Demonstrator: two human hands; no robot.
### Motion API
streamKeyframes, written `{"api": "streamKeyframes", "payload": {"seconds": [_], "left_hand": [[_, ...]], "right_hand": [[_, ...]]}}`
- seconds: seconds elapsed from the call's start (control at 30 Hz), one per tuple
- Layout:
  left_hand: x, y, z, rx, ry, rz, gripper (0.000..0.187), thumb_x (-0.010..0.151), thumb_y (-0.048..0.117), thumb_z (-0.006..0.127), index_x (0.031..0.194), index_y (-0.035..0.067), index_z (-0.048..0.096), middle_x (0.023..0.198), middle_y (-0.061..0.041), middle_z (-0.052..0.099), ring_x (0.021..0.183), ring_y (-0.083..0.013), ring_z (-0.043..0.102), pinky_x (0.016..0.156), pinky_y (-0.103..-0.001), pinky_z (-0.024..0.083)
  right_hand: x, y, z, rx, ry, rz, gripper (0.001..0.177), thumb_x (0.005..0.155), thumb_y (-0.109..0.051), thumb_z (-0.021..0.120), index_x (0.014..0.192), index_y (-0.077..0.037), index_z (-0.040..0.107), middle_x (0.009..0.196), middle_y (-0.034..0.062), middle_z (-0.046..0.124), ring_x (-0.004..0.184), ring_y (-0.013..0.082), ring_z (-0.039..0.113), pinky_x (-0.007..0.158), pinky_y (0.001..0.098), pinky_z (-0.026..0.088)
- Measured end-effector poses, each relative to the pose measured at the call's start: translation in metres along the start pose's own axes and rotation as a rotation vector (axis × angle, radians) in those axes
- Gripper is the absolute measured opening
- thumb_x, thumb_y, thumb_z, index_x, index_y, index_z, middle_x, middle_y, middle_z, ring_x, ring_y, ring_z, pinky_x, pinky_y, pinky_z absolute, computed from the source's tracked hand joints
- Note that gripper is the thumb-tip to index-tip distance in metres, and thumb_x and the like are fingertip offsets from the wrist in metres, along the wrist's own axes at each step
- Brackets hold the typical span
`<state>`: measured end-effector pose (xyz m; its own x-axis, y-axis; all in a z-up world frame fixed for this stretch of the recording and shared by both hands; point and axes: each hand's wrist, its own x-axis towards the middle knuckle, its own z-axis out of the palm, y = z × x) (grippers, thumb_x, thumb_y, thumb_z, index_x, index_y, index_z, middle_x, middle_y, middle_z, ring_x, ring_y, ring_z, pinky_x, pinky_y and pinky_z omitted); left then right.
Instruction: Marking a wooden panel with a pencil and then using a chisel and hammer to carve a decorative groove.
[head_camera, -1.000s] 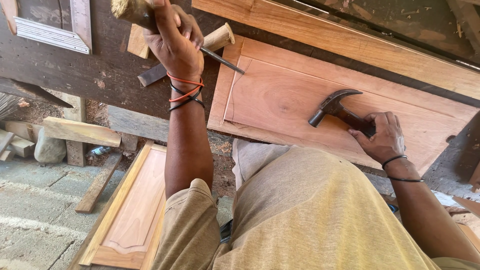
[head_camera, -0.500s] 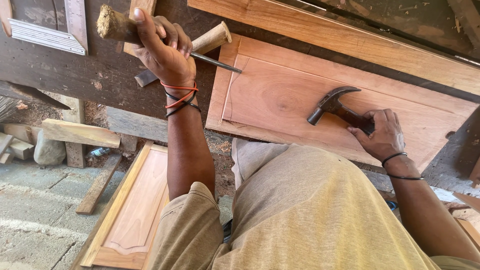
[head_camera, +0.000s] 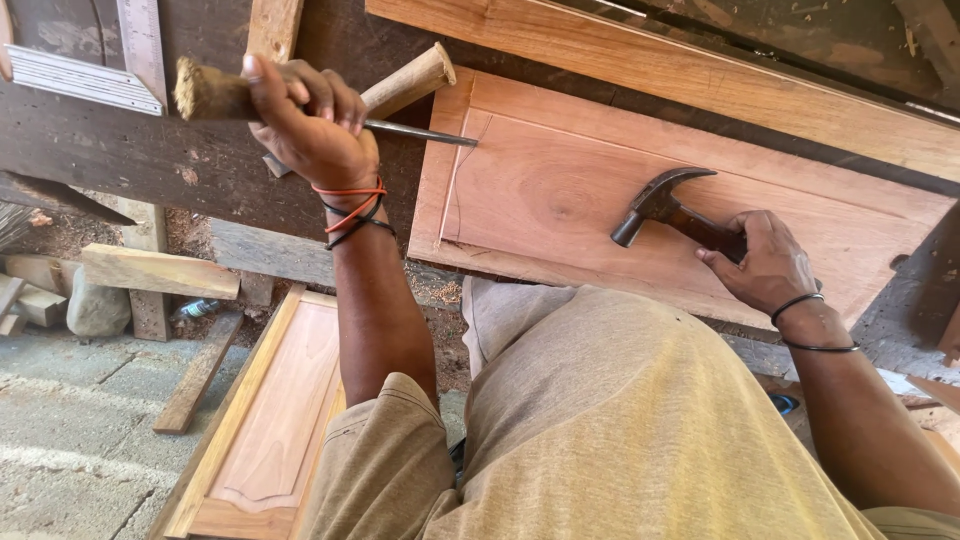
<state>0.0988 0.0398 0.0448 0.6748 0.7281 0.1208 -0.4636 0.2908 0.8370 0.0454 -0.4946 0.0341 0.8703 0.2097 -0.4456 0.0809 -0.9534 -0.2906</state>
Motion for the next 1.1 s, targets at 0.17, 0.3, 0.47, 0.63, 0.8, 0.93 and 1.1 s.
{"api": "streamKeyframes", "payload": {"seconds": [0.17, 0.3, 0.47, 0.63, 0.8, 0.93, 1.1], "left_hand": [[-0.002, -0.003, -0.005, -0.083, 0.039, -0.039, 0.048, 0.101, 0.043, 0.068, 0.073, 0.016, 0.041, 0.056, 0.001, 0.036, 0.04, -0.0091, 0.032, 0.036, -0.031, 0.027], [-0.002, -0.006, 0.009, -0.024, -0.003, 0.047, 0.047, 0.102, 0.041, 0.069, 0.073, 0.017, 0.041, 0.056, 0.0, 0.038, 0.039, -0.0109, 0.033, 0.037, -0.033, 0.029], [-0.006, -0.002, 0.03, 0.008, -0.078, 0.041, 0.043, 0.106, 0.039, 0.067, 0.079, 0.015, 0.043, 0.062, 0.001, 0.04, 0.041, -0.011, 0.035, 0.031, -0.027, 0.028], [-0.008, -0.007, 0.039, 0.01, -0.124, 0.047, 0.043, 0.108, 0.037, 0.065, 0.079, 0.013, 0.045, 0.062, 0.001, 0.04, 0.04, -0.0092, 0.036, 0.034, -0.027, 0.029], [-0.012, -0.005, 0.051, 0.092, -0.204, 0.114, 0.043, 0.11, 0.035, 0.063, 0.078, 0.012, 0.046, 0.06, 0.0, 0.042, 0.04, -0.0089, 0.04, 0.034, -0.027, 0.031], [-0.017, 0.0, 0.066, 0.082, -0.218, 0.091, 0.036, 0.11, 0.029, 0.064, 0.084, 0.01, 0.048, 0.059, 0.0, 0.041, 0.043, -0.0091, 0.04, 0.038, -0.027, 0.029], [-0.026, 0.006, 0.07, 0.14, -0.234, 0.097, 0.033, 0.111, 0.025, 0.062, 0.086, 0.008, 0.05, 0.058, 0.0, 0.046, 0.044, -0.0087, 0.039, 0.042, -0.026, 0.028]], "right_hand": [[0.002, -0.001, -0.002, -0.013, -0.021, -0.01, 0.058, 0.084, -0.046, 0.081, 0.118, -0.004, 0.061, 0.117, 0.0183, 0.064, 0.114, 0.0382, 0.061, 0.094, 0.0498, 0.05], [0.003, -0.007, -0.006, -0.009, -0.034, -0.001, 0.058, 0.084, -0.047, 0.081, 0.118, -0.005, 0.061, 0.117, 0.0169, 0.064, 0.115, 0.0371, 0.061, 0.096, 0.0492, 0.05], [0.002, -0.006, -0.004, 0.003, -0.05, 0.041, 0.06, 0.083, -0.046, 0.082, 0.12, -0.004, 0.06, 0.118, 0.0164, 0.063, 0.115, 0.0354, 0.061, 0.095, 0.0488, 0.051], [0.003, -0.007, -0.006, -0.007, -0.063, 0.033, 0.058, 0.084, -0.045, 0.082, 0.119, -0.004, 0.061, 0.119, 0.0167, 0.063, 0.116, 0.0358, 0.061, 0.096, 0.0486, 0.051], [0.003, -0.023, -0.023, -0.013, -0.113, 0.054, 0.054, 0.086, -0.045, 0.078, 0.121, -0.007, 0.064, 0.119, 0.0178, 0.064, 0.108, 0.0384, 0.064, 0.09, 0.0497, 0.052], [0.007, -0.044, -0.049, -0.075, -0.207, 0.057, 0.046, 0.093, -0.047, 0.071, 0.116, -0.008, 0.066, 0.098, 0.0152, 0.069, 0.095, 0.0382, 0.069, 0.084, 0.0504, 0.055], [0.017, -0.079, -0.087, -0.022, -0.272, 0.057, 0.041, 0.096, -0.044, 0.068, 0.11, -0.006, 0.066, 0.083, 0.0157, 0.069, 0.079, 0.0321, 0.069, 0.073, 0.0481, 0.056]]}}
